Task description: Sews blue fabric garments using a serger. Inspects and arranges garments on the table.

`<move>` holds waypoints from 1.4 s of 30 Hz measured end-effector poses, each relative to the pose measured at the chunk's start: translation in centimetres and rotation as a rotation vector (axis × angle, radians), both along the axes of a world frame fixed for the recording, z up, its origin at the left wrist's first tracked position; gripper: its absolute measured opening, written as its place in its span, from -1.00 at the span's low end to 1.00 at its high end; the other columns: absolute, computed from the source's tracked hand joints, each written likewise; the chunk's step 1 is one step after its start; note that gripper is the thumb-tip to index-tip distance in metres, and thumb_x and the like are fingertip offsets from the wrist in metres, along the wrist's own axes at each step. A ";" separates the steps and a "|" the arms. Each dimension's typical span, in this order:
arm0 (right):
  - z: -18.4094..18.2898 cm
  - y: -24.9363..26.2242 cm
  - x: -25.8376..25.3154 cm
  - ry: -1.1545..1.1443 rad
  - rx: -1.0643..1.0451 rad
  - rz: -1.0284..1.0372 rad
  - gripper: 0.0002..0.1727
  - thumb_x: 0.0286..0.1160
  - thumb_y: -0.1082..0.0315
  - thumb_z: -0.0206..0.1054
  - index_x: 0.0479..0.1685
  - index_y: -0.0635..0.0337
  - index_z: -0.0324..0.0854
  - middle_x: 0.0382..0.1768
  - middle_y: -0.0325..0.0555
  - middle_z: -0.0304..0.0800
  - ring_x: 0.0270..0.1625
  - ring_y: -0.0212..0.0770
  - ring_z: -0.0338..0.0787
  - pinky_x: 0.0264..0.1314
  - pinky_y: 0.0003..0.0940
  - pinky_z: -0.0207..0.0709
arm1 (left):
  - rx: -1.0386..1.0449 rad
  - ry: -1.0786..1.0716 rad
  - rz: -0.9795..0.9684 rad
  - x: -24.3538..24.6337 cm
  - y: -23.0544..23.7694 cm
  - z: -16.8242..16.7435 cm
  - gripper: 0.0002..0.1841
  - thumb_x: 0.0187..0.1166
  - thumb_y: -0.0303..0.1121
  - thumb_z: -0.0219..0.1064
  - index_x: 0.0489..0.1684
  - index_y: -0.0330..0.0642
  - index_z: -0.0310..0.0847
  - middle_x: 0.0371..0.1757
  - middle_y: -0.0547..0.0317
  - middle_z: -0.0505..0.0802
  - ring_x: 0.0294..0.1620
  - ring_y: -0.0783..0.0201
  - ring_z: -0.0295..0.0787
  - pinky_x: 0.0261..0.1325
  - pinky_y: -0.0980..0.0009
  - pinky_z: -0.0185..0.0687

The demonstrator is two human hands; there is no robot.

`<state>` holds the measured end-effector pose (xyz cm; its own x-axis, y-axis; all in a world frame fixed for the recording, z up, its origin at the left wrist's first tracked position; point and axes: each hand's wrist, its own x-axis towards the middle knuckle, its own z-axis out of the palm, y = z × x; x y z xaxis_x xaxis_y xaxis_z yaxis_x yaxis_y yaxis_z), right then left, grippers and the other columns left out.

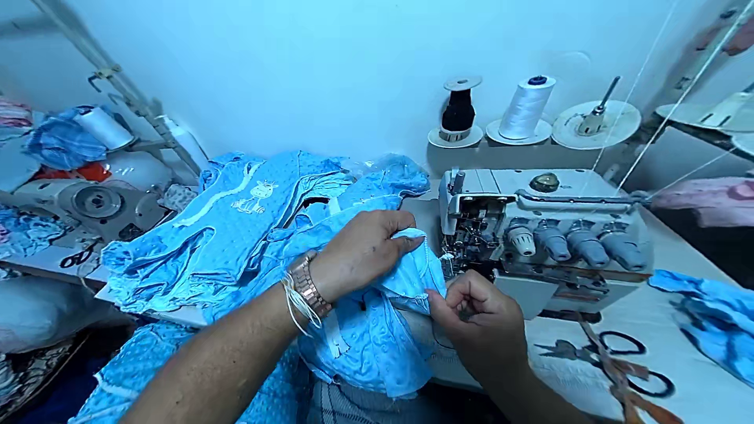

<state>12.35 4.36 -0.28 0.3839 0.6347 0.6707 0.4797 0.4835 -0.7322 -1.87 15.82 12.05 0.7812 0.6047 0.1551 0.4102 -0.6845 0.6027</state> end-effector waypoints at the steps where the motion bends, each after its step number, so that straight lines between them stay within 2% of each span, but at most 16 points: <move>1: -0.5 -0.5 0.1 0.075 -0.039 0.008 -0.76 0.28 0.32 0.44 -0.58 -0.04 0.44 -0.70 -0.52 0.43 -0.69 -0.73 0.34 -0.66 -0.84 0.20 | 0.025 -0.043 0.011 0.7 -0.3 -1.4 -0.75 0.73 -0.29 0.28 -0.42 -0.13 0.65 -0.57 0.25 0.64 -0.54 0.37 0.55 -0.45 0.36 0.41; 3: -2.1 -1.5 0.2 0.250 -0.122 0.014 -0.78 0.30 0.36 0.46 -0.50 -0.06 0.47 -0.68 -0.52 0.49 -0.69 -0.69 0.43 -0.65 -0.80 0.32 | 0.101 -0.050 0.040 2.1 -0.9 -4.3 -0.78 0.72 -0.31 0.30 -0.35 -0.21 0.68 -0.56 0.09 0.69 -0.55 0.16 0.62 -0.49 0.15 0.47; 5: -4.0 -2.0 0.7 0.359 -0.176 -0.028 -0.78 0.30 0.38 0.49 -0.47 -0.04 0.49 -0.65 -0.50 0.56 -0.67 -0.64 0.49 -0.64 -0.75 0.41 | 0.149 0.009 0.097 3.5 -0.8 -6.9 -0.80 0.65 -0.29 0.38 -0.36 -0.20 0.72 -0.58 0.04 0.71 -0.55 0.04 0.68 -0.50 0.00 0.49; 7: -5.0 -2.1 1.1 0.422 -0.198 -0.066 -0.78 0.31 0.39 0.51 -0.44 -0.01 0.51 -0.64 -0.47 0.61 -0.66 -0.61 0.54 -0.64 -0.71 0.45 | 0.179 0.028 0.137 4.2 -0.7 -8.3 -0.76 0.64 -0.22 0.40 -0.40 -0.14 0.68 -0.64 0.09 0.65 -0.65 0.08 0.59 -0.61 0.08 0.39; 9: -5.0 -2.0 1.4 0.437 -0.175 -0.093 -0.79 0.30 0.39 0.52 -0.44 -0.04 0.53 -0.64 -0.50 0.62 -0.66 -0.63 0.55 -0.63 -0.72 0.47 | 0.194 0.049 0.185 4.9 -0.5 -8.5 -0.74 0.64 -0.19 0.40 -0.44 -0.10 0.64 -0.69 0.14 0.61 -0.71 0.13 0.52 -0.67 0.14 0.32; 12: -4.4 -1.5 2.6 0.508 -0.142 -0.104 -0.79 0.26 0.42 0.51 -0.45 -0.09 0.55 -0.63 -0.50 0.64 -0.67 -0.62 0.55 -0.65 -0.73 0.46 | 0.163 0.148 0.271 6.8 0.1 -7.8 -0.73 0.66 -0.24 0.37 -0.47 -0.14 0.64 -0.65 0.09 0.63 -0.60 0.06 0.60 -0.57 0.06 0.36; 16: -3.9 -1.2 3.8 0.653 -0.122 -0.091 -0.74 0.22 0.51 0.49 -0.46 -0.09 0.55 -0.64 -0.42 0.65 -0.70 -0.58 0.54 -0.69 -0.73 0.43 | 0.145 0.232 0.311 9.0 0.0 -7.0 -0.82 0.68 -0.32 0.29 -0.29 -0.14 0.75 -0.50 0.00 0.78 -0.41 -0.03 0.77 -0.46 -0.06 0.48; 19: -4.1 -1.5 3.5 0.662 -0.142 -0.069 -0.80 0.21 0.50 0.50 -0.39 -0.04 0.62 -0.64 -0.37 0.70 -0.70 -0.56 0.59 -0.69 -0.72 0.46 | 0.176 0.246 0.285 8.9 0.3 -7.3 -0.82 0.70 -0.30 0.27 -0.26 -0.12 0.75 -0.50 0.03 0.78 -0.41 -0.02 0.78 -0.46 -0.06 0.48; 22: -4.0 -1.7 3.2 0.566 -0.202 -0.040 -0.86 0.27 0.44 0.48 -0.24 0.04 0.74 -0.63 -0.41 0.73 -0.67 -0.60 0.61 -0.67 -0.73 0.47 | 0.223 0.227 0.205 8.6 1.1 -7.6 -0.81 0.69 -0.29 0.29 -0.29 -0.13 0.76 -0.54 0.05 0.76 -0.45 0.01 0.76 -0.47 -0.04 0.46; 25: -3.5 -1.4 3.5 0.424 -0.272 -0.043 -0.88 0.33 0.39 0.42 -0.24 0.09 0.86 -0.61 -0.44 0.77 -0.64 -0.62 0.63 -0.63 -0.74 0.51 | 0.266 0.179 0.123 8.3 2.3 -7.9 -0.80 0.69 -0.30 0.28 -0.32 -0.12 0.75 -0.57 0.07 0.74 -0.47 0.03 0.74 -0.50 -0.01 0.43; 30: -1.9 -0.8 4.4 0.218 -0.459 -0.081 -0.80 0.42 0.31 0.31 -0.19 0.02 0.88 -0.68 -0.52 0.65 -0.70 -0.66 0.54 -0.67 -0.74 0.43 | 0.315 0.087 0.031 8.5 5.4 -9.4 -0.80 0.57 -0.27 0.25 -0.36 -0.08 0.78 -0.51 0.10 0.79 -0.38 0.04 0.81 -0.40 -0.08 0.50; 33: -2.7 -0.8 4.4 0.080 -0.419 -0.119 -0.72 0.45 0.29 0.22 -0.15 0.03 0.89 -0.65 -0.53 0.64 -0.67 -0.72 0.48 -0.65 -0.76 0.37 | 0.425 -0.007 0.025 7.9 6.8 -10.3 -0.75 0.59 -0.27 0.24 -0.49 -0.13 0.68 -0.60 0.14 0.70 -0.50 0.13 0.72 -0.46 0.04 0.49; 35: -3.8 -1.1 4.5 -0.024 -0.319 -0.132 -0.69 0.46 0.28 0.22 -0.11 0.08 0.91 -0.59 -0.48 0.70 -0.61 -0.72 0.50 -0.57 -0.77 0.41 | 0.607 -0.138 -0.033 6.6 5.9 -9.8 -0.76 0.58 -0.35 0.26 -0.47 -0.24 0.71 -0.50 0.06 0.69 -0.44 0.11 0.70 -0.39 0.14 0.57; 37: -4.2 -1.2 4.6 -0.086 -0.268 -0.127 -0.70 0.42 0.23 0.27 -0.09 0.10 0.89 -0.56 -0.46 0.69 -0.58 -0.70 0.49 -0.53 -0.78 0.41 | 0.738 -0.260 -0.224 5.4 4.5 -8.5 -0.76 0.56 -0.38 0.22 -0.45 -0.27 0.75 -0.38 -0.01 0.74 -0.30 0.06 0.69 -0.24 0.17 0.59; 40: -4.1 -1.1 4.6 -0.173 -0.264 -0.168 -0.70 0.44 0.12 0.32 -0.14 0.06 0.88 -0.55 -0.43 0.59 -0.55 -0.63 0.43 -0.53 -0.73 0.33 | 0.655 -0.074 -0.587 5.0 2.8 -6.6 -0.75 0.54 -0.39 0.17 -0.22 -0.17 0.84 -0.07 0.08 0.84 -0.03 0.13 0.77 -0.02 0.22 0.68; 42: -3.6 -1.0 4.6 -0.201 -0.271 -0.182 -0.72 0.49 0.13 0.31 -0.19 0.06 0.88 -0.44 -0.36 0.61 -0.49 -0.61 0.50 -0.49 -0.72 0.41 | 0.543 0.071 -0.699 5.6 3.0 -6.1 -0.79 0.51 -0.48 0.24 -0.11 -0.21 0.83 -0.01 0.08 0.86 0.01 0.12 0.79 0.00 0.23 0.72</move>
